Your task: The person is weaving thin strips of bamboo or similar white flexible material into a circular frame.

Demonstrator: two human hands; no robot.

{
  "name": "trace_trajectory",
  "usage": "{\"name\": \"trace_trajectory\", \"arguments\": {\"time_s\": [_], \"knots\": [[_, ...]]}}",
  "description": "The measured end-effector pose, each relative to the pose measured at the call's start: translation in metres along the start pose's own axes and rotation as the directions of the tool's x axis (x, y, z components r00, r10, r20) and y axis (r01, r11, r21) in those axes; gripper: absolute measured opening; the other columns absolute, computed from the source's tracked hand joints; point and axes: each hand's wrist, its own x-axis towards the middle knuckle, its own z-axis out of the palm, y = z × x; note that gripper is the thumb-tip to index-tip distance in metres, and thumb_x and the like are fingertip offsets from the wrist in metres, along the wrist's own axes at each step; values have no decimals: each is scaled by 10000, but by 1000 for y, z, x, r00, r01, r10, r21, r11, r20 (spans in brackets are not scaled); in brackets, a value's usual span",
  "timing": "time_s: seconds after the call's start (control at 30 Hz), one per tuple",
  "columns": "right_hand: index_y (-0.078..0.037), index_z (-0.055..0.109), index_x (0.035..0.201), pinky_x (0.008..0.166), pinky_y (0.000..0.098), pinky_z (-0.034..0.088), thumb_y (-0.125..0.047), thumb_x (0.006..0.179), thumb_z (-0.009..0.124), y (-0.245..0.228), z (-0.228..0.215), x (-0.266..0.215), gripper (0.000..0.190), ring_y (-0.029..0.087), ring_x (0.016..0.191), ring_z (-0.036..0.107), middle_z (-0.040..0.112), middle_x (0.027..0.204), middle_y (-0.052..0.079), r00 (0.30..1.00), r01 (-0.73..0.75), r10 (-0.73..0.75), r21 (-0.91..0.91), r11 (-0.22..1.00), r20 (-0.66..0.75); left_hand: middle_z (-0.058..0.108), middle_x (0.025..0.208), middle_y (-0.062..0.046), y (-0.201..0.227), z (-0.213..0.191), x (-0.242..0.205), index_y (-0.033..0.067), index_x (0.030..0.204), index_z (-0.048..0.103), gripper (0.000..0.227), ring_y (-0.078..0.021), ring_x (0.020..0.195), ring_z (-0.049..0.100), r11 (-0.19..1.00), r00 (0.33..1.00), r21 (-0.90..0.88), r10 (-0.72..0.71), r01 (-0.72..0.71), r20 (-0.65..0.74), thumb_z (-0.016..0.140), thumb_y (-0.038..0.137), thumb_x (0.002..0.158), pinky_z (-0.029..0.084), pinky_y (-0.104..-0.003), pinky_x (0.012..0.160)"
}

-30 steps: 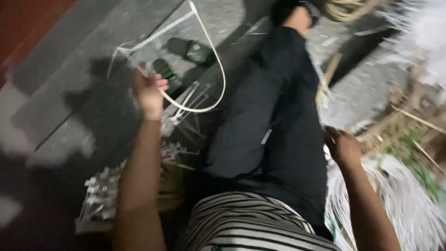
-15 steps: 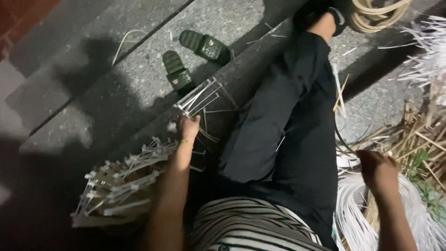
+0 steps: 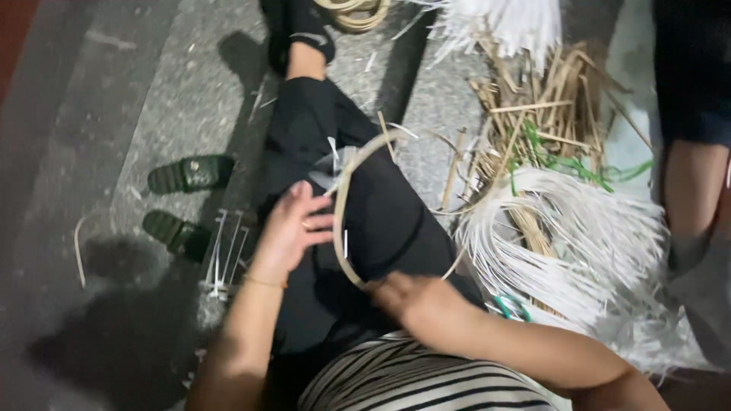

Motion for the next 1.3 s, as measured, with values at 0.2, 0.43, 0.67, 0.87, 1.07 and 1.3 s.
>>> {"name": "trace_trajectory", "arguments": {"time_s": [0.2,0.43,0.67,0.87,1.07,1.3], "knots": [[-5,615,1326,628,416,572,-176,959,648,6,11,-1,405,342,787,709,696,1000,176,964,-111,31,294,949,265,636,1270,-87,-6,8,55,135,1398,551,620,-246,988,673,899,981,437,49,40,-189,616,486,890,607,-417,688],[16,582,1387,810,433,566,-185,952,660,2,5,4,485,368,957,705,709,1074,212,941,-94,-188,752,652,280,564,1331,-264,-4,51,69,42,1444,472,753,-417,1208,580,167,923,984,385,-62,-7,805,329,833,491,-454,981],[34,557,1385,746,474,580,-197,955,636,0,12,8,495,408,878,701,695,1084,245,948,92,-259,623,776,184,761,1053,-199,28,36,63,1,1499,391,761,-347,1011,730,245,943,965,286,97,-167,741,234,865,550,-417,923],[39,542,1443,675,461,589,-200,993,587,-9,47,20,512,363,802,714,696,1016,215,921,251,-367,519,817,131,702,993,-175,57,33,43,10,1362,668,429,-163,735,636,572,947,789,62,224,-314,677,101,942,595,-372,661],[-126,696,1198,743,407,589,-383,1020,616,53,8,11,323,295,956,710,716,1076,101,988,123,-153,630,767,-7,732,910,-137,69,11,24,138,1464,568,448,-225,666,663,345,912,925,307,161,-273,530,165,1019,563,-383,661],[-138,722,1171,806,346,622,-342,996,612,246,29,-64,291,218,838,782,773,1031,75,807,-532,586,509,676,65,710,804,-177,61,25,-5,145,1420,621,417,-288,762,729,153,858,983,514,-103,10,532,207,1017,562,-407,740]]}}
